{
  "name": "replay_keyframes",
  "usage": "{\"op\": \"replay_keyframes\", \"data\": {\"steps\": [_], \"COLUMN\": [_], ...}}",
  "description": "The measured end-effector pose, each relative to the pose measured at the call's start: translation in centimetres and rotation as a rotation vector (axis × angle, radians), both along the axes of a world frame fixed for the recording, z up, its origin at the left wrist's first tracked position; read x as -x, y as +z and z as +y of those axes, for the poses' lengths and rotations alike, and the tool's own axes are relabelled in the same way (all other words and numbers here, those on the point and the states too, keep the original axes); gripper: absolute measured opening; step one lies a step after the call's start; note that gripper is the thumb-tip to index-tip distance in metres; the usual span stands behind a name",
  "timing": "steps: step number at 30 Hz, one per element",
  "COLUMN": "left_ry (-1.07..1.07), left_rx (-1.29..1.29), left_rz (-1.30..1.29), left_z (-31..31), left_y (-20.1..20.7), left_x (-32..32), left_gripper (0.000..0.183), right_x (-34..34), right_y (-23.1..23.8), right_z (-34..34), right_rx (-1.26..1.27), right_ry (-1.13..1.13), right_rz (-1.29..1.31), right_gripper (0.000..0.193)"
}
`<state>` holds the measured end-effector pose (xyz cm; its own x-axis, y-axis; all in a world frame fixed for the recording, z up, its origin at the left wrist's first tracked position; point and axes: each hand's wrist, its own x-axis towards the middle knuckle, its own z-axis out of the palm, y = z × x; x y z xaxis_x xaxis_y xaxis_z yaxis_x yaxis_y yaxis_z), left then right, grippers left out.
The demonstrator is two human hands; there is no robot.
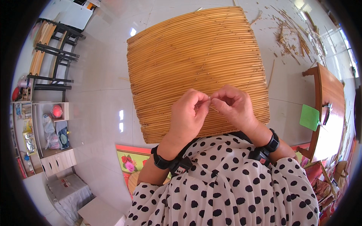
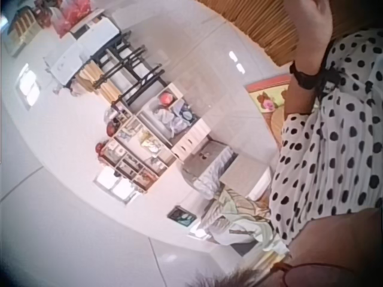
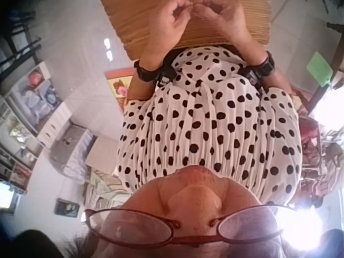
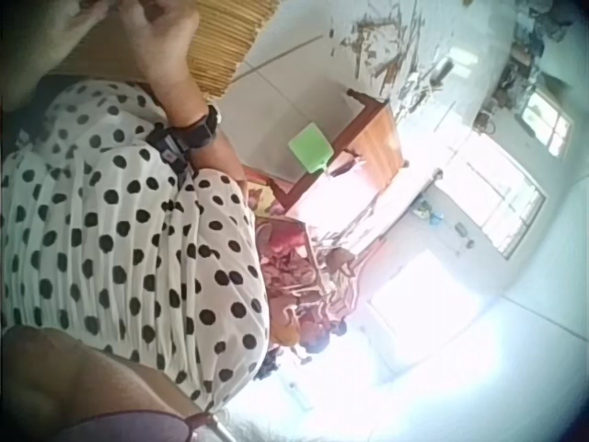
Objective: The person threads a needle with white string and sews the edge of a rectangular woven mat. They use scissors to cut the string and continue stitching along the mat's edge.
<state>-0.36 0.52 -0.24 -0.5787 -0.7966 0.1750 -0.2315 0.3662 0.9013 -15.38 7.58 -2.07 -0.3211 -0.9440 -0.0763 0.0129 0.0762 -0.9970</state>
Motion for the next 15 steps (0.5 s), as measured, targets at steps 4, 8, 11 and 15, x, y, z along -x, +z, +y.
{"op": "replay_keyframes", "data": {"steps": [4,8,11,15], "left_ry": [0.003,0.017,0.06,0.055], "left_rx": [0.023,0.0,-0.068,-0.096], "left_rz": [-0.032,-0.037,0.03,0.075], "left_z": [-0.02,0.05,-0.05,-0.2], "left_y": [-0.33,-0.35,-0.18,0.34], "left_x": [-0.04,-0.06,0.0,-0.11], "left_gripper": [0.012,0.011,0.009,0.007], "right_x": [0.08,-0.08,-0.09,-0.33], "right_y": [-0.25,-0.44,-1.02,-0.95], "right_z": [0.06,-0.08,-0.18,-0.24], "right_rx": [0.002,0.016,-0.011,0.012], "right_ry": [-0.001,-0.008,0.011,0.082], "right_rz": [-0.052,-0.085,-0.052,0.032], "right_gripper": [0.009,0.01,0.011,0.012]}}
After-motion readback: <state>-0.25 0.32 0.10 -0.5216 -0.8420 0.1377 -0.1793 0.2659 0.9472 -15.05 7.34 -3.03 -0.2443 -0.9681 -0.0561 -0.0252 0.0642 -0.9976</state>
